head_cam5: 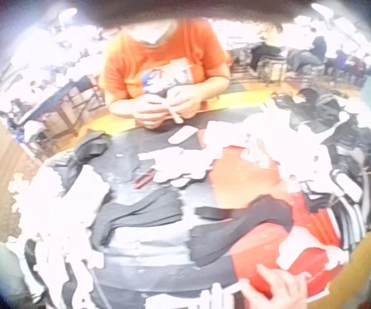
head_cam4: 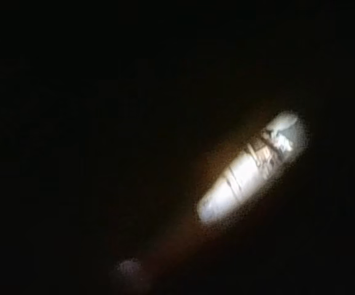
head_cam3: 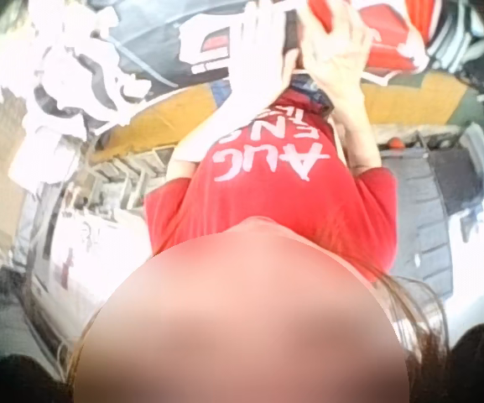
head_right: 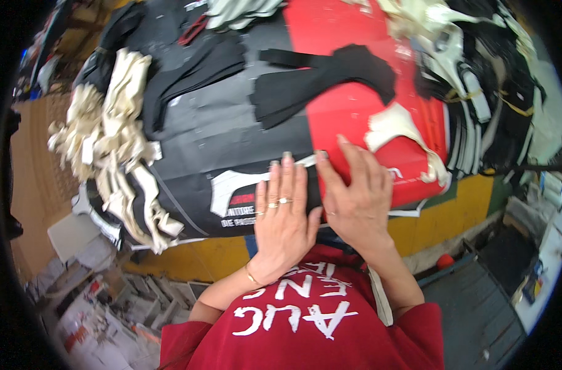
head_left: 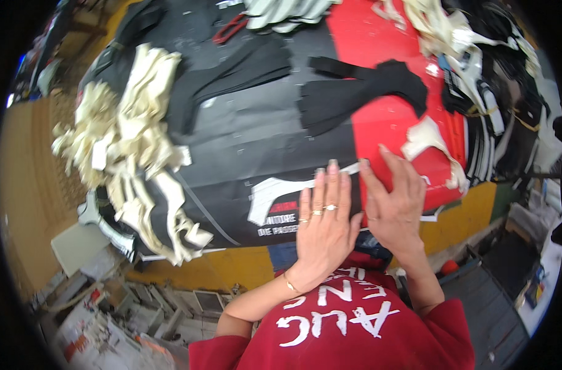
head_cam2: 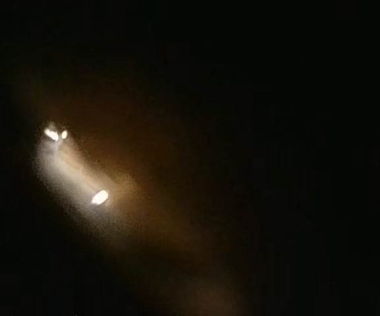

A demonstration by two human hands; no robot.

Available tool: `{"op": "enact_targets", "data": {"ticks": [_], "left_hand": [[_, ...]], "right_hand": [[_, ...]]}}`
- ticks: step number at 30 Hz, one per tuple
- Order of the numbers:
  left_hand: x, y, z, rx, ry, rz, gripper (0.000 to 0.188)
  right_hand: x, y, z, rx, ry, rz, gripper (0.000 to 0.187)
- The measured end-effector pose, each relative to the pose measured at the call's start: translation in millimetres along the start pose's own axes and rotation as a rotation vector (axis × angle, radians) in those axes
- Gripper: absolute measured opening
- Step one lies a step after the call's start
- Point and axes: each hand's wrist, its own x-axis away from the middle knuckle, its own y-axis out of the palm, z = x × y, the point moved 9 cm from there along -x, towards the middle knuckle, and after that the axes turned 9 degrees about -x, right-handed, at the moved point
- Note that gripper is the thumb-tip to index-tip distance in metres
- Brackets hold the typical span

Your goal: The person assembles gloves by placing white fabric pieces onto black glove-shaped cutouts on a table. They repeatedly pick up white pieces, align them on the black base, and press them into place. Another person works nearby on similar items.

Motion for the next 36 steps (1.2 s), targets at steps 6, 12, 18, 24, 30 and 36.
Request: {"op": "enact_targets", "data": {"ticks": [6, 12, 18, 24, 30, 36], "left_hand": [[22, -13, -64, 0.062, -0.208, 0.033, 0.089], [34, -11, -75, 0.025, -0.194, 0.097, 0.089], [42, -6, -78, 0.023, -0.210, 0.133, 0.097], [61, -9, -87, -0.035, -0.161, 0.049, 0.094], [56, -26, -114, -0.082, -0.195, 0.063, 0.093], [39, -60, -152, -0.143, -0.277, 0.143, 0.084]], "right_hand": [[-3, -6, -5, -0.002, -0.091, 0.098, 0.053], [2, -2, -5, -0.030, -0.093, 0.095, 0.052], [10, 2, -34, -0.090, -0.241, 0.167, 0.063], [8, 30, -47, -0.170, -0.219, -0.131, 0.072], [-4, 14, -64, -0.211, -0.281, -0.025, 0.059], [-33, -13, -64, -0.275, -0.301, 0.147, 0.035]]}}
